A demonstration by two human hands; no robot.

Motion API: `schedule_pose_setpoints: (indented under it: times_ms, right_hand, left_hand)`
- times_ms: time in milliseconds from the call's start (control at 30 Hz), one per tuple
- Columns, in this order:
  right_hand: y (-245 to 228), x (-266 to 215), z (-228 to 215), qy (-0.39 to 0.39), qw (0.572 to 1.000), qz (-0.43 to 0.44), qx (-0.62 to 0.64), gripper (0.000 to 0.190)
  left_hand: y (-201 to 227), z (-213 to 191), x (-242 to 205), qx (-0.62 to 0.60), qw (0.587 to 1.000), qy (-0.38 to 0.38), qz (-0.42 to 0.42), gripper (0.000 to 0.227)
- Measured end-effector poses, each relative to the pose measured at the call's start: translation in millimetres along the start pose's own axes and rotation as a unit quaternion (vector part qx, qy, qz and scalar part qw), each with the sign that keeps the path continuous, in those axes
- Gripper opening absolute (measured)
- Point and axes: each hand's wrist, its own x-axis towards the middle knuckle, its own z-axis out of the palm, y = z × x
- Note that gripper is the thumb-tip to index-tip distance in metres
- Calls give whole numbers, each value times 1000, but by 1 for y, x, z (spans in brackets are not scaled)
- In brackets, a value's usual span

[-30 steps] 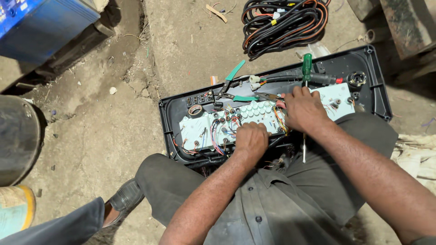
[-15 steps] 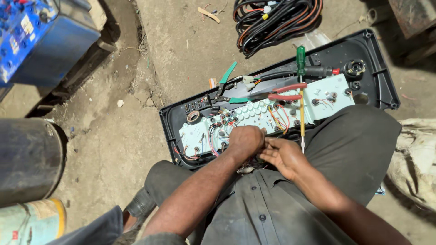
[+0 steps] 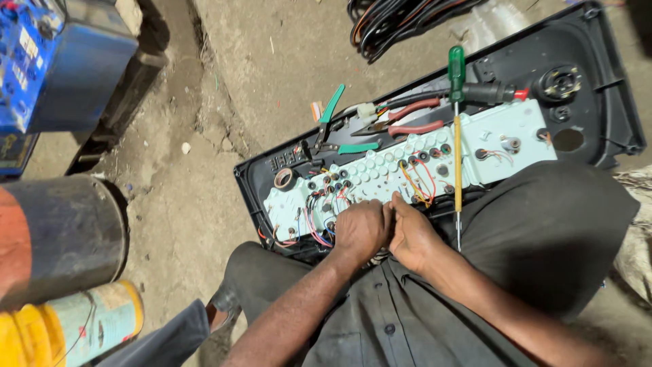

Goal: The person sits on the floor and works on an open electrical distribution box. They strip wire ends with pliers, twist wires together, and wrap connections with electrical tape. The person also uses a screwdriver to tighten terminals inside the box.

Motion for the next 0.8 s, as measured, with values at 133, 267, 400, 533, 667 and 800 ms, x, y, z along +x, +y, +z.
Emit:
schedule_pose_setpoints:
  times_ms: [133, 267, 400, 533, 667, 800]
  right_hand:
    - [0, 6, -3, -7, 1000, -2, 21, 19]
    - [3, 10, -13, 3, 999, -23, 25, 17]
    - [4, 24, -16, -15, 1000, -24, 5, 8]
    - [10, 29, -22, 11, 1000, -14, -19, 15]
    - [8, 27, -22, -21, 1000, -3, 16, 17]
    - [4, 27, -22, -14, 1000, -6, -25, 14]
  left_hand:
    - [1, -3, -3, -12, 999, 30, 5, 33]
    - [5, -6, -4, -9, 1000, 16, -5, 32]
    - [6, -12, -5, 34, 999, 22, 33, 22]
    - [1, -14, -12, 100, 990, -15, 102, 18]
    - [0, -18, -10, 98, 986, -16, 135, 21]
    - [1, -18, -14, 106, 981, 25, 160, 22]
